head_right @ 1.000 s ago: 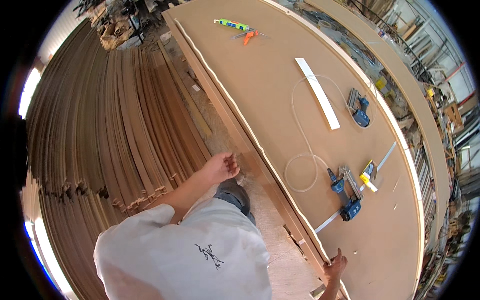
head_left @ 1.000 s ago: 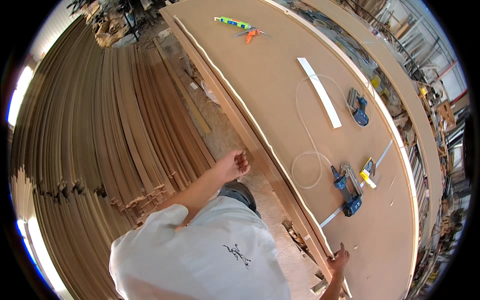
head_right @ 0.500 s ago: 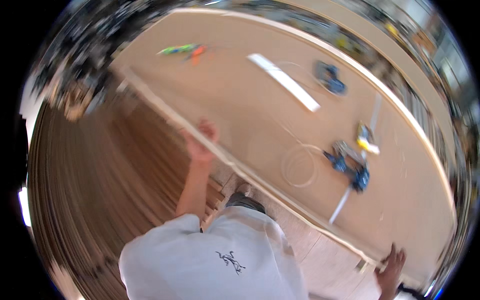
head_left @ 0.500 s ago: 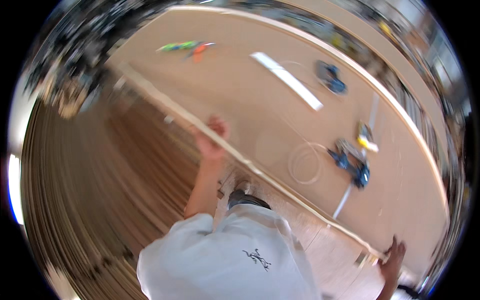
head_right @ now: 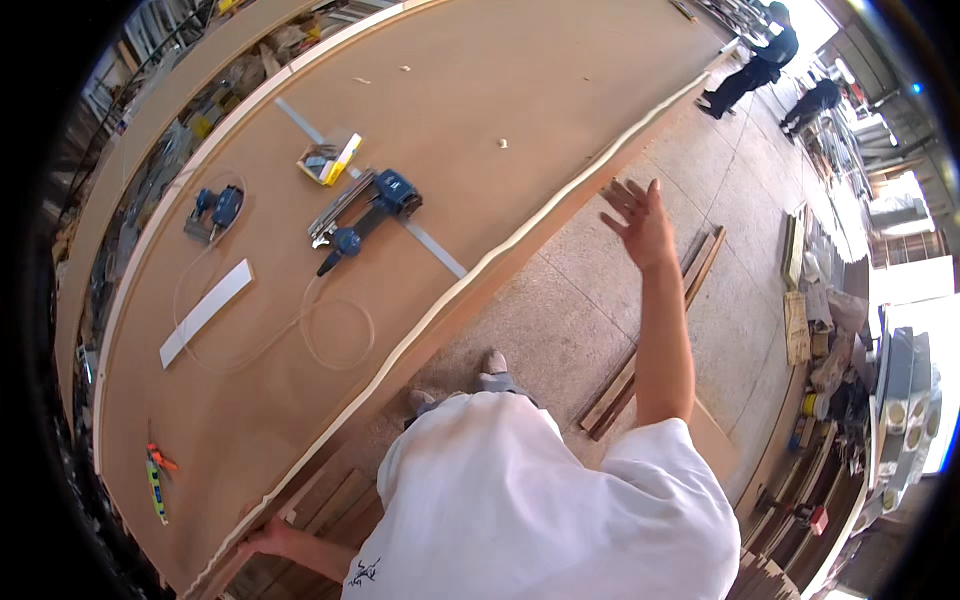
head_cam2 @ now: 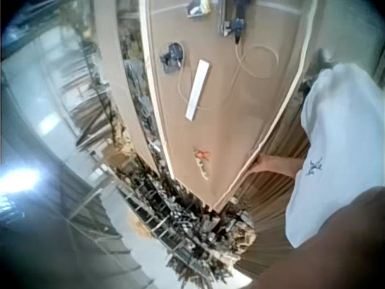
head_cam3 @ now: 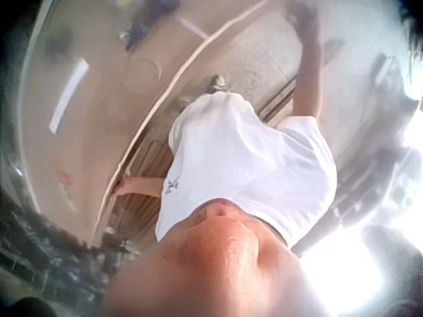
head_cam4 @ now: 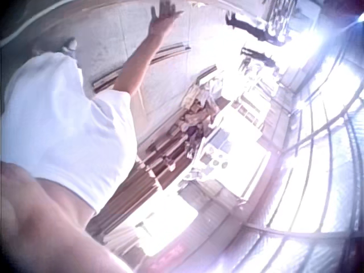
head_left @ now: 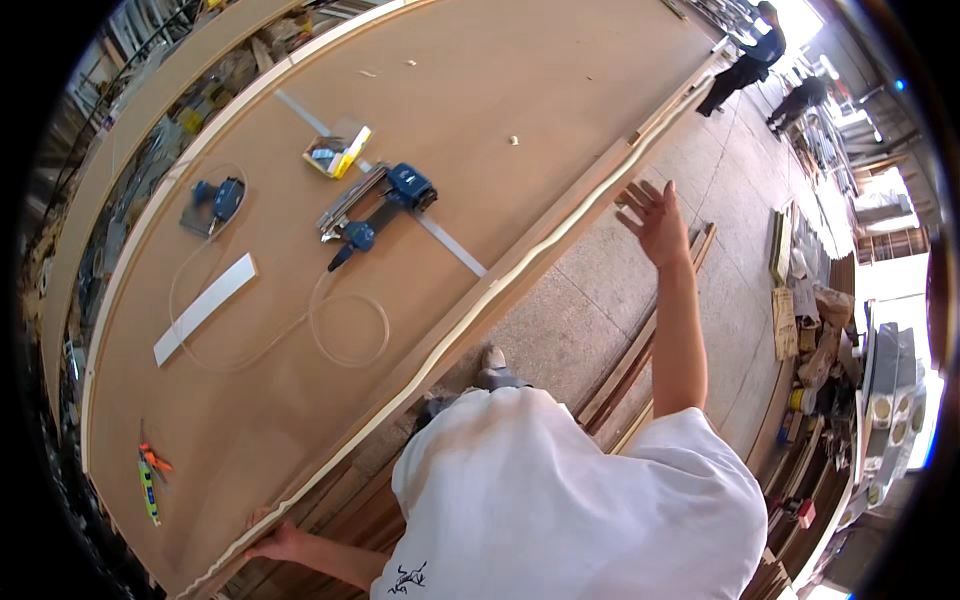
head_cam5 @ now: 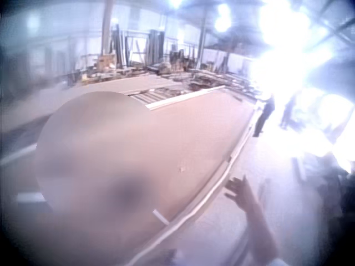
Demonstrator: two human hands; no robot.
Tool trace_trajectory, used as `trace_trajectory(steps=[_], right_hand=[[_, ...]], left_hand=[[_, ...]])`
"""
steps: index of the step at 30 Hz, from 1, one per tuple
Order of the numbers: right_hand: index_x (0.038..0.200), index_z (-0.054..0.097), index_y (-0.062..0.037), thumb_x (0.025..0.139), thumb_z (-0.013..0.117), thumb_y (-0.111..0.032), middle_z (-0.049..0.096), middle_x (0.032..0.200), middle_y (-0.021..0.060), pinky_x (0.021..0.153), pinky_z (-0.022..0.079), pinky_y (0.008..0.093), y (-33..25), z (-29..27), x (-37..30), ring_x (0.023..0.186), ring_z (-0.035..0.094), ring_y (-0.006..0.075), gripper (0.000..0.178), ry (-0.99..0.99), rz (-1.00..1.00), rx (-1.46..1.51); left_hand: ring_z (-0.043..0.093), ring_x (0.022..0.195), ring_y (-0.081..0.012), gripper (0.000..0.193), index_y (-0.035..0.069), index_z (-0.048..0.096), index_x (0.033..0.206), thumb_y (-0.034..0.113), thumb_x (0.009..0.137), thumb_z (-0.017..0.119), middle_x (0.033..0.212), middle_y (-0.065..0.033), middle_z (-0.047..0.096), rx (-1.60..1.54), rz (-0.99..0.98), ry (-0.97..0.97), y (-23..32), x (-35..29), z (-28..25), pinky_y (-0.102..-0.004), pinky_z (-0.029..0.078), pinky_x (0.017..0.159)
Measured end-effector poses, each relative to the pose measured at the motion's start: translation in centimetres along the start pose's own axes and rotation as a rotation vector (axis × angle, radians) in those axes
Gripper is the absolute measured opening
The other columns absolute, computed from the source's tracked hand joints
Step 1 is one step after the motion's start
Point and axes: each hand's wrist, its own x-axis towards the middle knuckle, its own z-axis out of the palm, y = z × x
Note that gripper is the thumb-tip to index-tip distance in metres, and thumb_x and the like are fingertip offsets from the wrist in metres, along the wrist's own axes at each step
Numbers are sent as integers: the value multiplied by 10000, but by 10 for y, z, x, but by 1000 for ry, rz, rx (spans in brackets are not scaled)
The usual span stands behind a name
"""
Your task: The person assembles a large wooden panel by applying adhesive along its edge and attaching a thin wooden strip. They use a pneumatic nail gun to secure the strip in place, repeating the process along the length of the panel.
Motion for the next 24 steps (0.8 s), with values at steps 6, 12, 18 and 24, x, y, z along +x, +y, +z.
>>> trace_trajectory(steps=[6,12,18,24], right_hand=[[1494,458,44,1073,356,-652,552,1492,183,1143,455,470,12,25,58,1356,547,313,819,109,115,97],[1532,405,21,1097,445,-491,515,1537,190,1162,449,457,13,4,77,1373,540,333,672,137,-99,242],[1337,565,29,983,612,-158,681,1186,164,956,515,399,109,2,106,1087,646,276,403,476,-173,-251],[1594,273,9,915,585,-273,653,1289,324,1036,502,468,106,-4,113,1205,651,448,798,471,-171,-907]], left_hand=[[309,1512,-383,861,109,340,1617,726,1020,395,1686,-122,288,249,148,76,10,-38,43,-569,328,1221],[423,1428,-354,694,51,369,1587,477,1065,537,1620,-148,387,512,330,-70,84,-31,36,-538,375,1188],[539,1263,-324,658,37,474,1477,488,1019,615,1421,-161,537,973,292,165,165,132,-96,-431,468,1040],[646,1109,-322,524,-44,625,1340,216,904,755,1191,-229,684,1813,480,-207,175,162,-153,-449,527,979]])
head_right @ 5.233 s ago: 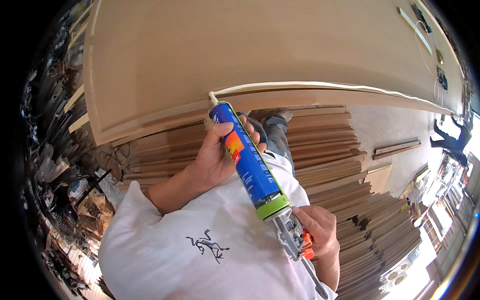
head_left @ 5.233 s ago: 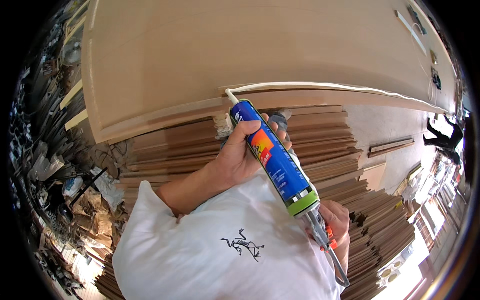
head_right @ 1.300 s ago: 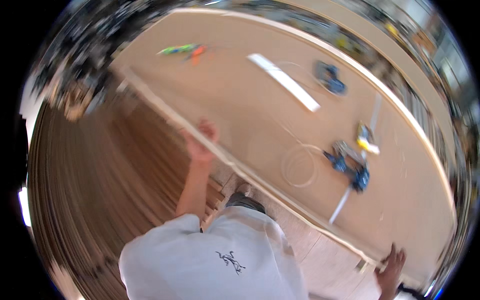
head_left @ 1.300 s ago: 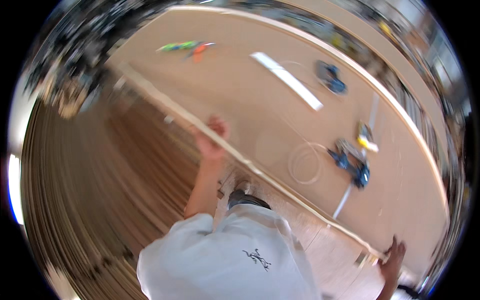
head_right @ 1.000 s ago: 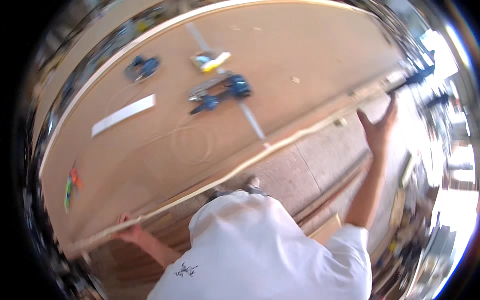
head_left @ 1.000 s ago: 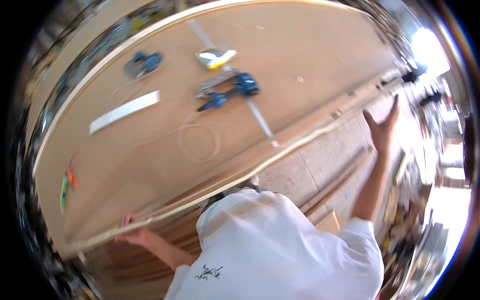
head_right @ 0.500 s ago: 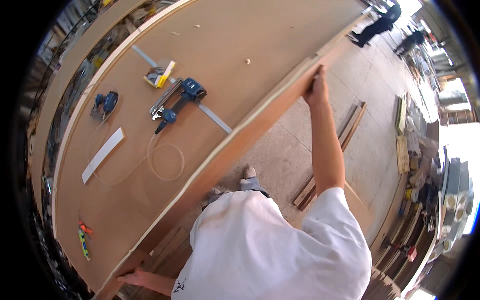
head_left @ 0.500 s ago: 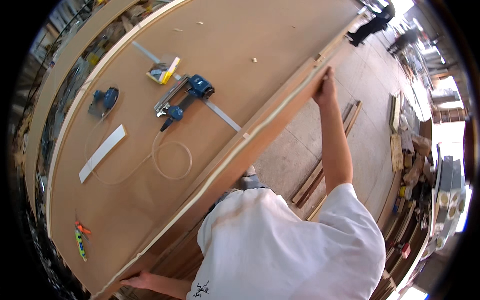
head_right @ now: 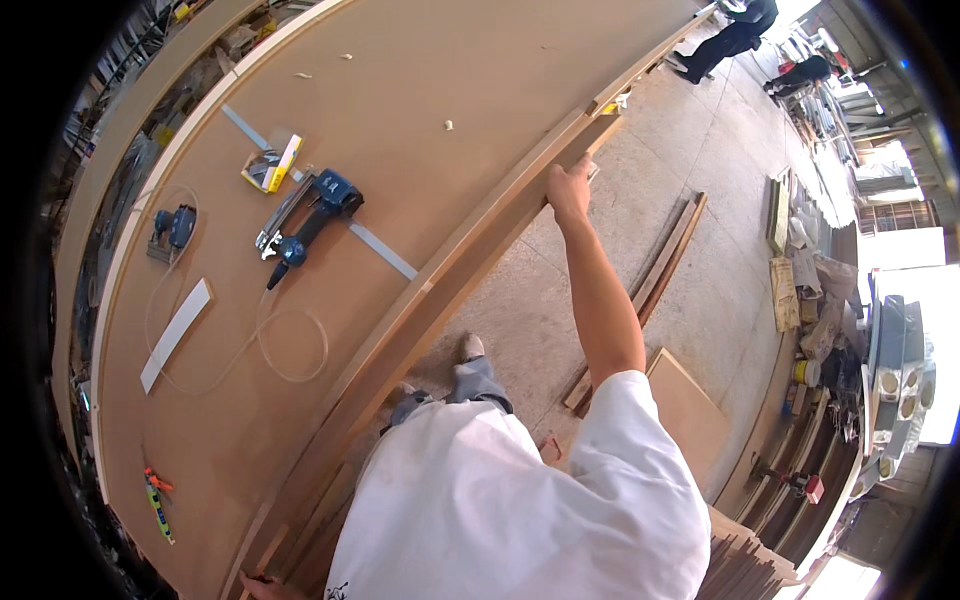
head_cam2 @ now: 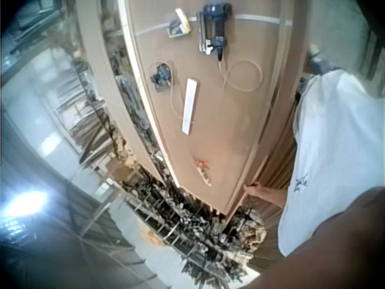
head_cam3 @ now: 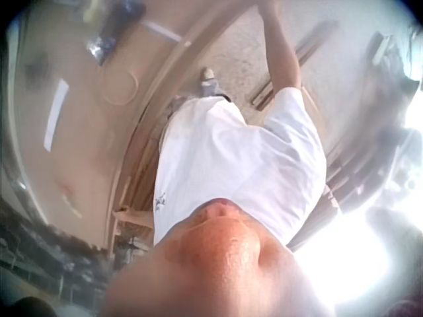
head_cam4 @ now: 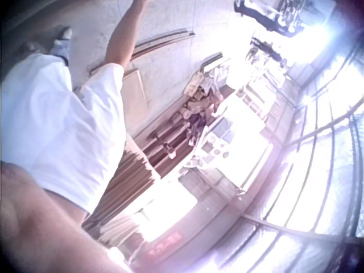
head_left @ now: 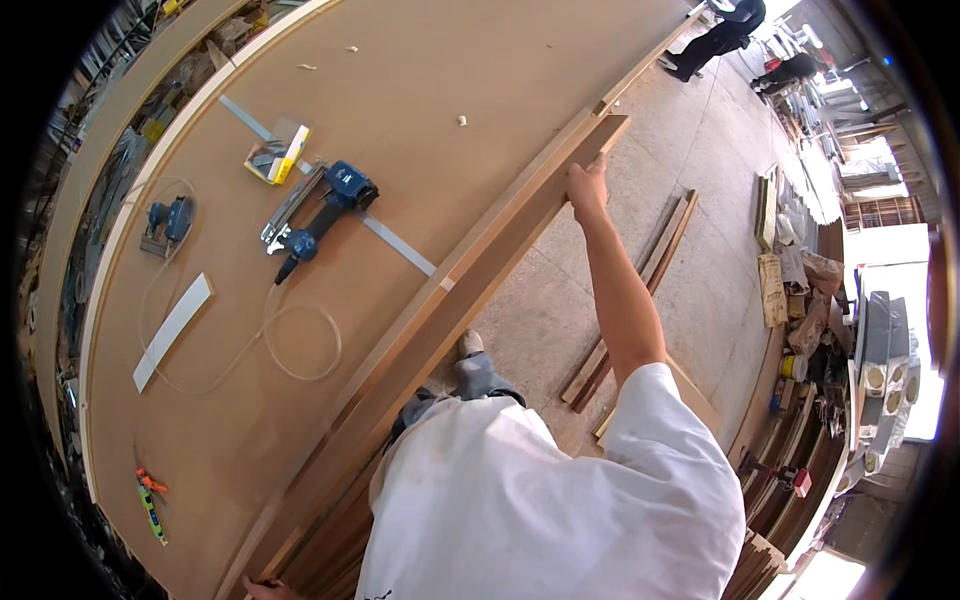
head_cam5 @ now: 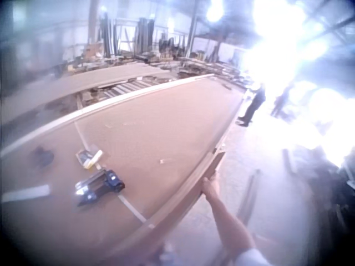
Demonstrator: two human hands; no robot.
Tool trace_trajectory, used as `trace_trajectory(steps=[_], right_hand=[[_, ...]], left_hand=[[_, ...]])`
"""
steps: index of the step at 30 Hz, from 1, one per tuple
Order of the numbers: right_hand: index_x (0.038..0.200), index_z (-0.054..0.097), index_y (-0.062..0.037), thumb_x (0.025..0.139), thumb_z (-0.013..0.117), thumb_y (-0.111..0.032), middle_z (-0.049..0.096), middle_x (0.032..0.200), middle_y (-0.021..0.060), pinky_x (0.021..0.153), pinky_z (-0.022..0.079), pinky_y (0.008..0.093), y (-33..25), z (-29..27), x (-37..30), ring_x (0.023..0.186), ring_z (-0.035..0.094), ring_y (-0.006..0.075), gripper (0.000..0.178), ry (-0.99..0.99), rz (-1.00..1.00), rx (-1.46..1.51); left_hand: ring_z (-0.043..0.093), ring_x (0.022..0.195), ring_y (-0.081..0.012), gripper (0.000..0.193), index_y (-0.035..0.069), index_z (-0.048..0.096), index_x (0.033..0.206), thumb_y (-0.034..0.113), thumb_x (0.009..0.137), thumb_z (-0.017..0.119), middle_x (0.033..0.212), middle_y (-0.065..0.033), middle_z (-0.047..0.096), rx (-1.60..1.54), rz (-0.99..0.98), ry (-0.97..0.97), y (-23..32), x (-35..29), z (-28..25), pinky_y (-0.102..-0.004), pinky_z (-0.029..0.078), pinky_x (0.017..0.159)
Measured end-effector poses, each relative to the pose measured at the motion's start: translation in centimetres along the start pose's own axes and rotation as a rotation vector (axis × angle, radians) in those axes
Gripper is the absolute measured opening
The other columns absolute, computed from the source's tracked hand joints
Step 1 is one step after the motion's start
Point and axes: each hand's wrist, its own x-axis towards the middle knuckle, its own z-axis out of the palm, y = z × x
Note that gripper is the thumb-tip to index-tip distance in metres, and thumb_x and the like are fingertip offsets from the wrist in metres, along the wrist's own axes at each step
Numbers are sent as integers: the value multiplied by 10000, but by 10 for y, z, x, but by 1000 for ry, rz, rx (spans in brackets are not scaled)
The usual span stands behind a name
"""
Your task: The person assembles a large wooden panel by applying adhesive along its edge and attaching a thin wooden strip. They use a pneumatic nail gun to secure the strip in place, repeating the process along the length of the panel.
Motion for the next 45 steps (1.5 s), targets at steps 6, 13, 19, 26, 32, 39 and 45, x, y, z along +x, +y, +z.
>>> trace_trajectory(steps=[6,13,19,26,32,39,45], right_hand=[[1624,225,-11,877,592,-399,691,1184,350,993,535,499,-33,-6,-10,1130,685,470,919,-78,-24,-353],[1599,309,-60,864,615,-391,708,1201,299,984,542,495,-50,4,-8,1149,686,443,862,-78,-3,-449],[1609,273,-14,860,620,-384,711,1155,324,975,546,488,-47,2,-1,1106,701,452,905,-72,-71,-481],[1618,303,-46,833,641,-377,708,1194,307,989,538,488,-56,12,-3,1144,690,434,917,-83,-52,-518],[1611,306,-21,829,655,-394,695,1245,296,1020,522,483,-37,17,13,1172,677,436,934,-53,-86,-601],[1569,327,7,841,642,-381,683,1229,327,1011,517,508,-37,35,20,1164,667,468,883,-82,-168,-606],[1563,384,11,837,623,-379,622,1332,354,1062,478,490,32,28,86,1251,614,470,859,-255,-222,-897]], left_hand=[[631,1033,-285,444,-28,630,1323,228,961,667,1161,-188,679,155,-25,-21,52,-34,13,-414,521,918],[596,917,-251,462,10,633,1314,323,976,650,1101,-149,662,82,-242,43,63,-28,24,-397,501,824],[567,817,-221,484,42,636,1307,405,988,636,1050,-116,648,21,-409,93,59,-33,32,-383,484,743],[532,701,-187,516,79,640,1299,501,1002,619,991,-77,631,-107,-601,178,21,-32,17,-367,465,649],[315,481,-149,498,173,446,722,545,1030,569,597,-27,409,49,-833,297,136,-58,42,-351,325,476],[406,582,-150,421,149,623,940,563,999,571,742,-50,516,48,-843,146,90,-54,36,-377,391,589],[442,651,-138,429,120,632,1097,538,1001,617,810,-21,532,-92,-914,-76,99,-2,35,-346,381,579]])
